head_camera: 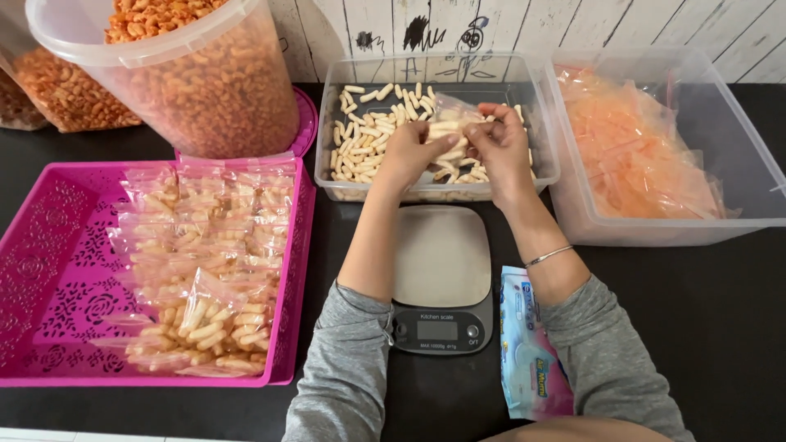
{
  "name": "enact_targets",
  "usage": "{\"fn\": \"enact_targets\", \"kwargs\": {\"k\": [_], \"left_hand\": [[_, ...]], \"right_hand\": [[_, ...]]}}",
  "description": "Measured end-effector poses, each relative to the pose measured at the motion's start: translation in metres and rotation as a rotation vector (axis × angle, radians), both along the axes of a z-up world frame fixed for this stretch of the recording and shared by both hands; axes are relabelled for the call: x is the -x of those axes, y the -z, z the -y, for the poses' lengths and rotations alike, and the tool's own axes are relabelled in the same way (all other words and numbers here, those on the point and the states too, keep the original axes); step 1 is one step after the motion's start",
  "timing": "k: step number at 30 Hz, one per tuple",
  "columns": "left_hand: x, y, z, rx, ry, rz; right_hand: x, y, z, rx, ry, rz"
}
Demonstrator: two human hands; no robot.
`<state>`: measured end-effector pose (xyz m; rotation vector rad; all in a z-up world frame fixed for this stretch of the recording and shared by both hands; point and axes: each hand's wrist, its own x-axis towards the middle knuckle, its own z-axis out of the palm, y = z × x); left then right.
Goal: The person is manually filling small plastic bags with snacks, weighing each bag on a digital scale for precision, and placing the completed bags into a basket.
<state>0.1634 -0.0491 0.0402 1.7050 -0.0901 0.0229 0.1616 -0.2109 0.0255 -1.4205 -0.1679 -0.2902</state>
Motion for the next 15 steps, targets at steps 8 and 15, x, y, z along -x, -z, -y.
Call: {"fn": "enact_targets", "kwargs": {"k": [8,15], "left_hand": [[0.012,0.008,-0.022,0.047,-0.073,0.093],[0.036,0.013,-0.03,0.224,-0.088,0.071]], "right_hand": [[0.022,-0.011,-0.011,-0.009,-0.141,-0.037],[0.037,-0.005,-0.012,0.03,-0.145,-0.056]]}}
